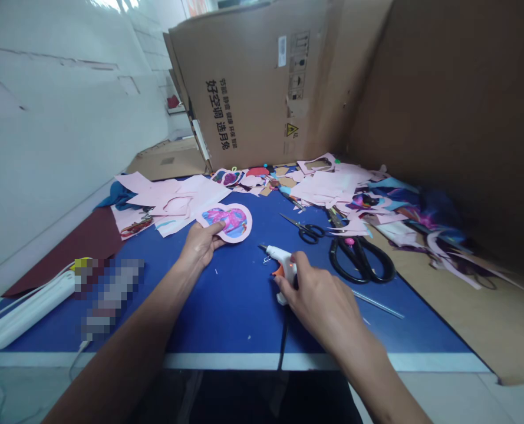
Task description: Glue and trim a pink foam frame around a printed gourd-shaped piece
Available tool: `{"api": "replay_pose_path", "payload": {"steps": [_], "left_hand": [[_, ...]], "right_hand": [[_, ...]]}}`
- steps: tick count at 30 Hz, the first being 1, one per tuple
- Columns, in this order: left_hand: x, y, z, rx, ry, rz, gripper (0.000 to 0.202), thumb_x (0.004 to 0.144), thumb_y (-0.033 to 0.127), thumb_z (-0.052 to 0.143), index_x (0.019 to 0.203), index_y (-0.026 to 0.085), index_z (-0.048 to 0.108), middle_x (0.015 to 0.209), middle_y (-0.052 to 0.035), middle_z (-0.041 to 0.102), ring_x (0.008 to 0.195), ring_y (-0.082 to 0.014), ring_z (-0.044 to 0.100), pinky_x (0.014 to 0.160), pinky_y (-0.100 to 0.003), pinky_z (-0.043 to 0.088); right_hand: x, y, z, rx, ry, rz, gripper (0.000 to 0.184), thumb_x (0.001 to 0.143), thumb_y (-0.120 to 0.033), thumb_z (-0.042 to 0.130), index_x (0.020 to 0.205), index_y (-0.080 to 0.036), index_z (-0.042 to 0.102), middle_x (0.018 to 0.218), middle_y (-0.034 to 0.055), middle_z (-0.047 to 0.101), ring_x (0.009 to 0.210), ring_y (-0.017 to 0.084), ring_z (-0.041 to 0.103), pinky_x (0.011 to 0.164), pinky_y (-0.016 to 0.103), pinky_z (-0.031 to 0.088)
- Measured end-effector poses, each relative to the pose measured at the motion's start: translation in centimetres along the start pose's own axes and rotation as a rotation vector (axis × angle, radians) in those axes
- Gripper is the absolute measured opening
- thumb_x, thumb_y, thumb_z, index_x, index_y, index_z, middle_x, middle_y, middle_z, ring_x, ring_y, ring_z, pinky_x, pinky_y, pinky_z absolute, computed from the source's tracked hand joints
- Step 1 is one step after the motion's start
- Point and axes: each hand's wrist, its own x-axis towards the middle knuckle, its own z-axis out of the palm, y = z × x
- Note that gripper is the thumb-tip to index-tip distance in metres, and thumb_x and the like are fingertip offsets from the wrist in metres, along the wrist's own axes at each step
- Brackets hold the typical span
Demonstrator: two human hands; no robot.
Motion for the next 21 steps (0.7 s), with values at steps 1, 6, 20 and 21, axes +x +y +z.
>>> {"api": "replay_pose_path", "payload": {"steps": [1, 6, 20, 21], "left_hand": [[0.0, -0.1, 0.0, 0.002, 0.002, -0.001, 0.033, 0.074, 0.009, 0.085, 0.105, 0.015, 0.076, 0.094, -0.0112, 0.084, 0.09, -0.0297, 0.083, 0.086, -0.048, 0.07], [0.2, -0.2, -0.1, 0.007, 0.024, -0.001, 0.036, 0.071, 0.008, 0.087, 0.104, 0.015, 0.075, 0.095, -0.0103, 0.084, 0.084, -0.0273, 0.083, 0.083, -0.048, 0.07], [0.5, -0.4, 0.1, 0.026, 0.031, -0.03, 0.035, 0.072, 0.006, 0.085, 0.104, 0.016, 0.074, 0.087, -0.0079, 0.082, 0.077, -0.024, 0.081, 0.081, -0.044, 0.07], [0.5, -0.3, 0.1, 0.026, 0.025, -0.026, 0.035, 0.072, 0.007, 0.085, 0.104, 0.016, 0.074, 0.087, -0.0081, 0.082, 0.076, -0.0237, 0.081, 0.081, -0.043, 0.07]], "right_hand": [[0.0, -0.5, -0.1, 0.005, -0.015, 0.01, 0.037, 0.108, -0.058, 0.054, 0.126, -0.026, 0.06, 0.084, 0.0115, 0.08, 0.078, 0.038, 0.079, 0.059, 0.035, 0.031], [0.3, -1.9, -1.0, -0.002, -0.04, 0.051, 0.026, 0.103, -0.035, 0.058, 0.127, -0.025, 0.059, 0.089, 0.0128, 0.081, 0.08, 0.036, 0.079, 0.06, 0.034, 0.028], [-2.2, 2.5, -0.7, 0.283, 0.294, 0.118, 0.038, 0.096, -0.04, 0.059, 0.131, -0.026, 0.057, 0.088, 0.0049, 0.075, 0.073, 0.03, 0.071, 0.064, 0.032, 0.04], [-2.1, 2.6, -0.6, 0.27, 0.28, 0.114, 0.038, 0.096, -0.039, 0.059, 0.132, -0.026, 0.057, 0.089, 0.0057, 0.076, 0.073, 0.029, 0.071, 0.064, 0.032, 0.04]]}}
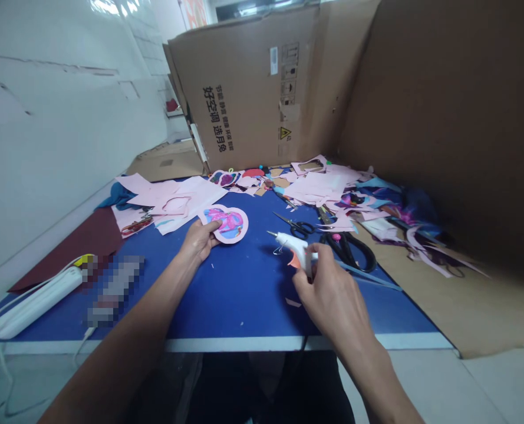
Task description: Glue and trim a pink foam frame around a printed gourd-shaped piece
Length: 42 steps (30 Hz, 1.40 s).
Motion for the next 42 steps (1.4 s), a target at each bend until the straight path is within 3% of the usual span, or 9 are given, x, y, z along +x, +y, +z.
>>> {"api": "replay_pose_path", "payload": {"steps": [6, 10, 12, 14, 17, 19, 25, 34, 42], "left_hand": [[-0.2, 0.4, 0.0, -0.042, -0.084, 0.068, 0.034, 0.069, 0.016, 0.09, 0.1, 0.015, 0.076, 0.086, -0.0081, 0.083, 0.077, -0.0241, 0.081, 0.083, -0.042, 0.069], [-0.5, 0.6, 0.2, -0.081, -0.148, 0.087, 0.031, 0.07, 0.02, 0.09, 0.097, 0.015, 0.077, 0.086, -0.008, 0.083, 0.077, -0.0242, 0.08, 0.083, -0.042, 0.069], [-0.8, 0.7, 0.3, -0.098, -0.184, 0.089, 0.029, 0.07, 0.019, 0.09, 0.096, 0.015, 0.078, 0.087, -0.008, 0.083, 0.076, -0.0231, 0.08, 0.084, -0.04, 0.069], [-1.1, 0.8, 0.5, -0.109, -0.218, 0.088, 0.029, 0.069, 0.018, 0.09, 0.096, 0.015, 0.079, 0.09, -0.008, 0.084, 0.077, -0.0223, 0.079, 0.084, -0.04, 0.068], [-1.6, 1.0, 0.8, -0.122, -0.27, 0.073, 0.028, 0.07, 0.018, 0.091, 0.095, 0.014, 0.079, 0.092, -0.0086, 0.084, 0.078, -0.0217, 0.079, 0.087, -0.039, 0.067], [-2.0, 1.1, 1.0, -0.133, -0.303, 0.062, 0.028, 0.07, 0.017, 0.091, 0.095, 0.013, 0.079, 0.091, -0.0092, 0.084, 0.077, -0.0212, 0.078, 0.089, -0.04, 0.067], [-2.5, 1.4, 1.0, -0.162, -0.356, -0.026, 0.023, 0.076, 0.014, 0.086, 0.099, 0.011, 0.08, 0.091, -0.0111, 0.084, 0.078, -0.0224, 0.079, 0.092, -0.044, 0.067], [-2.1, 1.4, 0.7, -0.165, -0.378, -0.236, 0.017, 0.087, 0.013, 0.079, 0.104, 0.009, 0.082, 0.098, -0.0155, 0.085, 0.087, -0.0258, 0.081, 0.095, -0.043, 0.066], [-2.7, 2.0, 1.1, -0.188, -0.344, -0.322, 0.015, 0.093, 0.011, 0.072, 0.106, 0.008, 0.079, 0.092, -0.0128, 0.084, 0.08, -0.0216, 0.08, 0.092, -0.037, 0.067]], "right_hand": [[0.9, 0.0, 0.9, -0.142, -0.075, -0.066, 0.037, 0.101, -0.031, 0.057, 0.136, -0.02, 0.058, 0.108, 0.0158, 0.08, 0.086, 0.032, 0.075, 0.065, 0.033, 0.036], [1.5, -0.4, 0.4, -0.223, -0.136, -0.101, 0.027, 0.103, -0.034, 0.058, 0.127, -0.023, 0.065, 0.096, 0.0125, 0.08, 0.081, 0.033, 0.075, 0.062, 0.034, 0.034], [2.1, -0.8, -0.1, -0.129, -0.086, -0.122, 0.027, 0.103, -0.04, 0.061, 0.124, -0.024, 0.069, 0.095, 0.0109, 0.08, 0.082, 0.032, 0.076, 0.062, 0.034, 0.037], [3.2, -1.7, -0.5, 0.14, -0.057, -0.139, 0.033, 0.1, -0.044, 0.065, 0.126, -0.024, 0.071, 0.098, 0.0096, 0.081, 0.084, 0.03, 0.076, 0.064, 0.034, 0.045], [5.4, -3.6, -0.3, 0.613, -0.28, -0.084, 0.05, 0.091, -0.058, 0.077, 0.124, -0.022, 0.073, 0.094, 0.009, 0.08, 0.078, 0.026, 0.075, 0.06, 0.033, 0.053], [6.8, -4.9, 0.1, 0.745, -0.442, -0.063, 0.057, 0.08, -0.062, 0.088, 0.116, -0.02, 0.076, 0.088, 0.0087, 0.079, 0.075, 0.025, 0.073, 0.057, 0.032, 0.053], [8.8, -6.2, 1.7, 0.866, -0.656, -0.105, 0.048, 0.068, -0.063, 0.096, 0.079, -0.02, 0.078, 0.073, 0.0037, 0.074, 0.06, 0.014, 0.06, 0.051, 0.024, 0.042], [8.4, -5.9, 2.8, 0.927, -0.629, -0.08, 0.042, 0.071, -0.06, 0.093, 0.075, -0.022, 0.078, 0.078, 0.0047, 0.077, 0.061, 0.014, 0.058, 0.053, 0.026, 0.042], [8.4, -5.7, 2.8, 1.0, -0.689, -0.049, 0.041, 0.072, -0.055, 0.096, 0.076, -0.019, 0.077, 0.076, 0.0025, 0.075, 0.057, 0.01, 0.054, 0.052, 0.024, 0.038]]}}
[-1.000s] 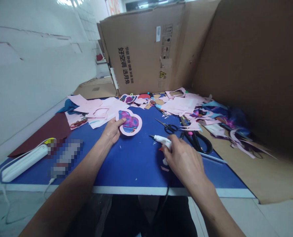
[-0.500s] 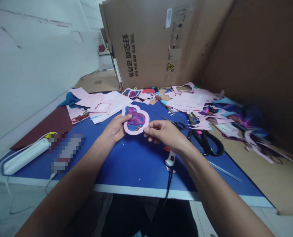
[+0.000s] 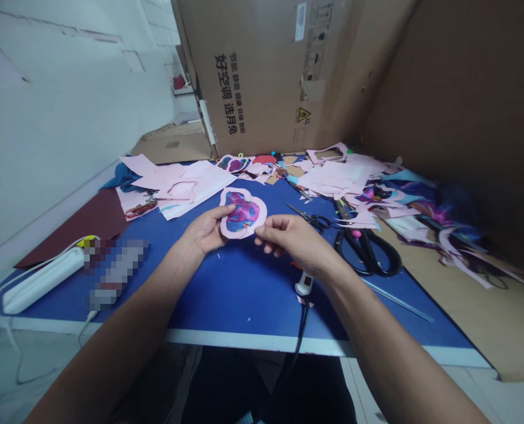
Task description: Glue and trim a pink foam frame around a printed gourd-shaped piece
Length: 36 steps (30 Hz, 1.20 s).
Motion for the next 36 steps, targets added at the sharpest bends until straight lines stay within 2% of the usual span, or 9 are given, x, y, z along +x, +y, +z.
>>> {"api": "replay_pose_path", "payload": {"steps": [5, 11, 14, 17, 20, 24, 27, 29, 36], "left_hand": [[-0.6, 0.3, 0.5, -0.022, 0.001, -0.022, 0.019, 0.096, 0.008, 0.066, 0.11, 0.007, 0.078, 0.088, -0.0114, 0.084, 0.077, -0.0198, 0.08, 0.091, -0.034, 0.067], [-0.9, 0.3, 0.9, -0.014, 0.0, -0.023, 0.014, 0.098, 0.008, 0.064, 0.099, 0.007, 0.078, 0.083, -0.0113, 0.083, 0.073, -0.0185, 0.079, 0.086, -0.032, 0.067], [-0.6, -0.1, 0.7, 0.013, -0.028, 0.028, 0.011, 0.094, 0.008, 0.069, 0.098, 0.007, 0.079, 0.086, -0.0127, 0.083, 0.074, -0.0198, 0.079, 0.089, -0.036, 0.067], [0.1, -0.5, 0.1, 0.061, -0.006, 0.096, 0.011, 0.088, 0.005, 0.074, 0.098, 0.006, 0.079, 0.088, -0.0141, 0.084, 0.074, -0.0216, 0.079, 0.09, -0.041, 0.068], [1.0, -0.9, -0.7, 0.133, 0.091, 0.159, 0.015, 0.085, 0.004, 0.075, 0.099, 0.007, 0.078, 0.09, -0.0141, 0.084, 0.072, -0.0219, 0.079, 0.087, -0.044, 0.07], [1.8, -1.0, -1.6, 0.209, 0.202, 0.188, 0.022, 0.081, 0.004, 0.078, 0.103, 0.01, 0.076, 0.091, -0.013, 0.084, 0.073, -0.0227, 0.08, 0.089, -0.049, 0.07], [2.1, -1.3, -1.9, 0.247, 0.239, 0.203, 0.023, 0.08, 0.003, 0.077, 0.101, 0.011, 0.075, 0.089, -0.0121, 0.083, 0.077, -0.0242, 0.082, 0.091, -0.05, 0.069], [2.1, -1.5, -1.9, 0.285, 0.269, 0.215, 0.022, 0.079, 0.003, 0.077, 0.098, 0.011, 0.074, 0.087, -0.0115, 0.083, 0.08, -0.0253, 0.083, 0.091, -0.049, 0.069], [1.6, -1.3, -1.0, 0.431, 0.32, 0.193, 0.023, 0.076, 0.005, 0.081, 0.097, 0.011, 0.074, 0.088, -0.0131, 0.083, 0.084, -0.0281, 0.083, 0.088, -0.047, 0.07]], "right_hand": [[-0.1, -0.3, 0.1, 0.036, -0.01, 0.033, 0.045, 0.066, -0.055, 0.1, 0.075, -0.018, 0.076, 0.072, 0.0006, 0.072, 0.056, 0.009, 0.053, 0.051, 0.022, 0.037], [-0.1, -0.3, 0.2, 0.07, -0.006, 0.042, 0.046, 0.064, -0.055, 0.101, 0.076, -0.018, 0.076, 0.072, 0.0003, 0.071, 0.056, 0.008, 0.052, 0.05, 0.022, 0.035], [0.1, -0.3, 0.1, 0.033, 0.014, 0.03, 0.048, 0.066, -0.058, 0.098, 0.075, -0.019, 0.073, 0.074, 0.0011, 0.071, 0.056, 0.009, 0.052, 0.05, 0.023, 0.034], [-0.5, -0.6, -0.3, -0.191, 0.117, -0.03, 0.044, 0.078, -0.061, 0.088, 0.081, -0.02, 0.073, 0.078, 0.0036, 0.074, 0.059, 0.013, 0.057, 0.052, 0.026, 0.039], [-3.0, -0.6, -0.8, -0.636, 0.323, -0.103, 0.031, 0.096, -0.053, 0.069, 0.1, -0.023, 0.076, 0.082, 0.0043, 0.077, 0.066, 0.02, 0.067, 0.058, 0.03, 0.043], [-7.5, 1.0, -1.4, -1.129, 0.478, 0.013, 0.037, 0.103, -0.055, 0.06, 0.126, -0.027, 0.069, 0.087, 0.0061, 0.08, 0.075, 0.031, 0.075, 0.063, 0.035, 0.041], [-9.1, 2.3, -1.2, -1.251, 0.484, 0.186, 0.047, 0.103, -0.065, 0.056, 0.13, -0.027, 0.063, 0.084, 0.0091, 0.079, 0.077, 0.037, 0.076, 0.061, 0.036, 0.038], [-9.1, 2.6, -0.7, -1.27, 0.442, 0.266, 0.046, 0.104, -0.064, 0.054, 0.131, -0.027, 0.061, 0.085, 0.0107, 0.079, 0.08, 0.039, 0.078, 0.061, 0.036, 0.038], [-7.8, 1.5, 0.9, -1.289, 0.445, 0.313, 0.042, 0.101, -0.038, 0.054, 0.141, -0.023, 0.056, 0.097, 0.0158, 0.08, 0.085, 0.039, 0.079, 0.064, 0.037, 0.037]]}}
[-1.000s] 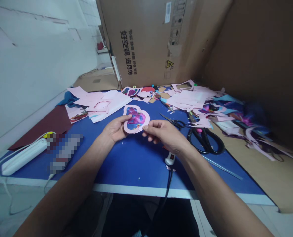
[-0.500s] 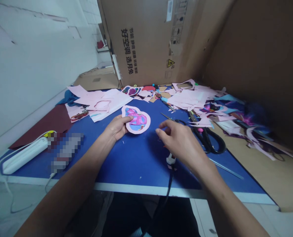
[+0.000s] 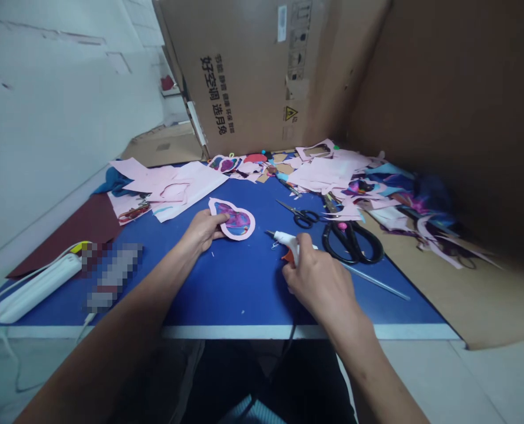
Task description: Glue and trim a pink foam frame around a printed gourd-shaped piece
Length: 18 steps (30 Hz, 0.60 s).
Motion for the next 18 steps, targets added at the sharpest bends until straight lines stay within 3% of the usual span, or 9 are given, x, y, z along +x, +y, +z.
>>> {"api": "replay_pose_path", "payload": {"steps": [6, 8, 11, 13, 15, 16, 18], "left_hand": [[-1.2, 0.5, -0.2, 0.183, -0.042, -0.061, 0.014, 0.085, 0.015, 0.078, 0.099, 0.013, 0.075, 0.075, -0.0096, 0.08, 0.063, -0.021, 0.077, 0.07, -0.034, 0.068], [-1.6, 0.5, -1.3, 0.262, -0.055, -0.116, 0.01, 0.088, 0.022, 0.078, 0.092, 0.014, 0.072, 0.07, -0.009, 0.077, 0.057, -0.0193, 0.073, 0.062, -0.03, 0.064], [-2.5, 0.9, -3.9, 0.465, -0.067, -0.167, 0.031, 0.092, 0.042, 0.077, 0.075, 0.019, 0.065, 0.065, -0.01, 0.074, 0.052, -0.0203, 0.07, 0.052, -0.028, 0.056], [-3.4, 1.4, -5.3, 0.715, -0.002, -0.002, 0.036, 0.089, 0.043, 0.079, 0.067, 0.021, 0.06, 0.058, -0.0062, 0.069, 0.046, -0.0168, 0.062, 0.048, -0.025, 0.046], [-4.2, 1.8, -5.7, 0.877, 0.053, 0.317, 0.03, 0.087, 0.037, 0.079, 0.066, 0.023, 0.061, 0.06, -0.0027, 0.068, 0.053, -0.0164, 0.061, 0.055, -0.026, 0.047], [-4.5, 1.8, -5.4, 0.901, 0.023, 0.468, 0.023, 0.088, 0.032, 0.076, 0.069, 0.023, 0.064, 0.067, -0.0027, 0.071, 0.061, -0.018, 0.064, 0.062, -0.028, 0.051], [-4.6, 1.6, -4.2, 0.881, -0.166, 0.703, 0.007, 0.089, 0.021, 0.07, 0.083, 0.024, 0.074, 0.094, -0.0054, 0.08, 0.089, -0.0222, 0.074, 0.085, -0.034, 0.057]], "right_hand": [[-0.7, 1.5, 0.1, 0.114, 0.111, 0.011, 0.045, 0.098, -0.036, 0.057, 0.14, -0.022, 0.056, 0.095, 0.0134, 0.079, 0.079, 0.035, 0.076, 0.062, 0.035, 0.036], [-1.1, 2.1, 0.1, 0.231, 0.184, -0.004, 0.046, 0.097, -0.038, 0.06, 0.14, -0.022, 0.056, 0.095, 0.0113, 0.078, 0.077, 0.033, 0.074, 0.063, 0.035, 0.039], [-1.6, 2.8, 0.2, 0.466, 0.24, 0.011, 0.047, 0.094, -0.043, 0.066, 0.136, -0.025, 0.057, 0.093, 0.0071, 0.076, 0.072, 0.028, 0.071, 0.063, 0.035, 0.045], [-1.8, 3.1, 0.5, 0.656, 0.256, 0.039, 0.049, 0.091, -0.047, 0.073, 0.132, -0.026, 0.059, 0.094, 0.0055, 0.075, 0.072, 0.026, 0.07, 0.063, 0.035, 0.048], [-1.7, 3.4, 1.0, 0.904, 0.263, 0.049, 0.055, 0.087, -0.051, 0.08, 0.131, -0.027, 0.059, 0.095, 0.004, 0.073, 0.075, 0.024, 0.07, 0.065, 0.034, 0.052], [-1.6, 3.5, 1.3, 1.04, 0.25, 0.052, 0.058, 0.084, -0.052, 0.084, 0.13, -0.027, 0.059, 0.094, 0.0031, 0.072, 0.076, 0.023, 0.069, 0.066, 0.034, 0.054], [-1.4, 3.7, 1.7, 1.302, 0.191, 0.079, 0.063, 0.077, -0.054, 0.091, 0.127, -0.027, 0.061, 0.092, 0.0016, 0.07, 0.074, 0.021, 0.067, 0.065, 0.033, 0.056]]}}
